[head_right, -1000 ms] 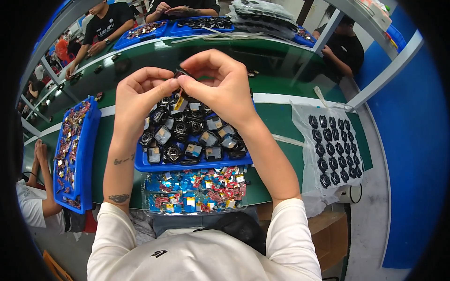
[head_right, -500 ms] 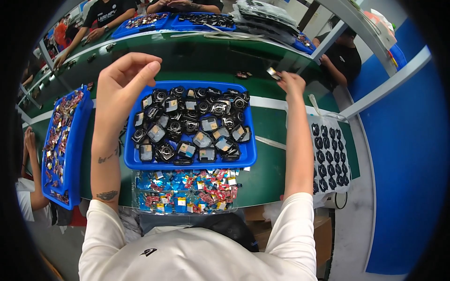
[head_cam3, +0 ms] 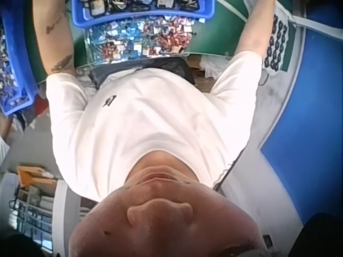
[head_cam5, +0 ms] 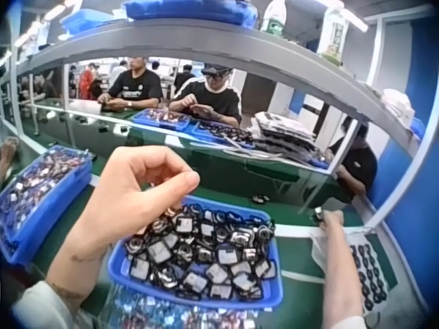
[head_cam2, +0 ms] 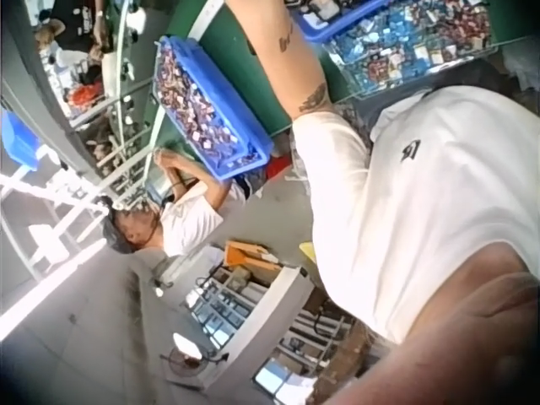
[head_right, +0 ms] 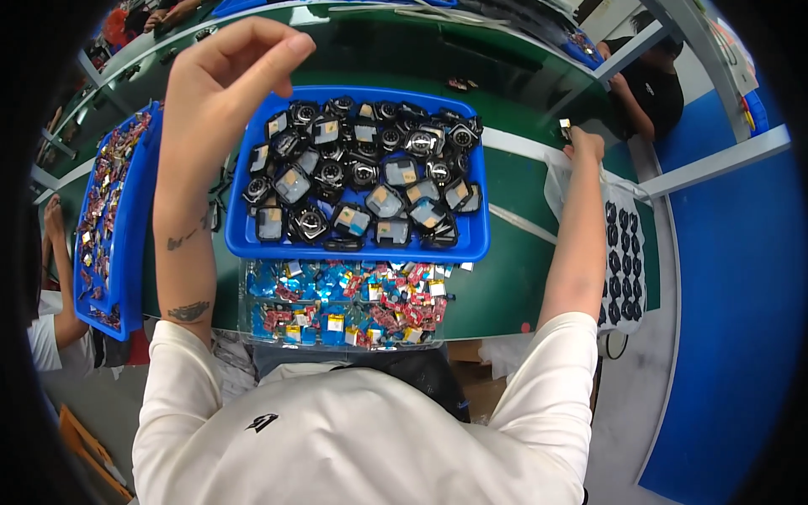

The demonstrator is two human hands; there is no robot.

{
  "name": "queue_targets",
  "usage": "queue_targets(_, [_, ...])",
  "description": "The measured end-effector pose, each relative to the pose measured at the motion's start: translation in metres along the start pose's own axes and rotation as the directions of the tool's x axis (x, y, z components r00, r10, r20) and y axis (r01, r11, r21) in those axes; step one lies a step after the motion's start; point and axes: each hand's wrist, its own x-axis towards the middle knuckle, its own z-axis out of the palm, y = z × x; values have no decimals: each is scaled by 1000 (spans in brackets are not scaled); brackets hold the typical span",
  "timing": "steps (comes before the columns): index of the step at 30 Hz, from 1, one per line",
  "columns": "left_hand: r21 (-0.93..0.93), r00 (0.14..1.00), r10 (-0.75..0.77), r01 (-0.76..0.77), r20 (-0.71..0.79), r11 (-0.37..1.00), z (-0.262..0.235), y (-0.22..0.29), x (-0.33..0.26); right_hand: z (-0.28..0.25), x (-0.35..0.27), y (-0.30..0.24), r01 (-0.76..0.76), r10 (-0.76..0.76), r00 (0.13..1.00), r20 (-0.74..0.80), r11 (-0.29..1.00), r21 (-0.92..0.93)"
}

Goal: Assembling small electronic components with wiring at a factory workbench.

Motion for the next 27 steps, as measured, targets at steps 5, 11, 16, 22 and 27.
queue_targets(5, [-157,995,-94,98,35,983,3,22,-4,-31,-108,-18,700,-672,604,429,704,117])
queue_targets(11, [-172,991,-119,129,66,977,0,25,-13,-74,-344,-19,796,-707,-438,554,-19,606])
queue_targets(16, [-3,982,104,-105,158,994,6,29,-13,-68,-357,2,823,-666,-450,595,-50,567])
queue_targets(22, [74,916,58,-95,396,993,1,19,-17,-74,-340,-40,736,-889,-213,406,127,665])
queue_targets(27, [-22,883,-31,47,468,999,1,25,-14,-69,-326,-74,736,-972,-159,172,-1,677])
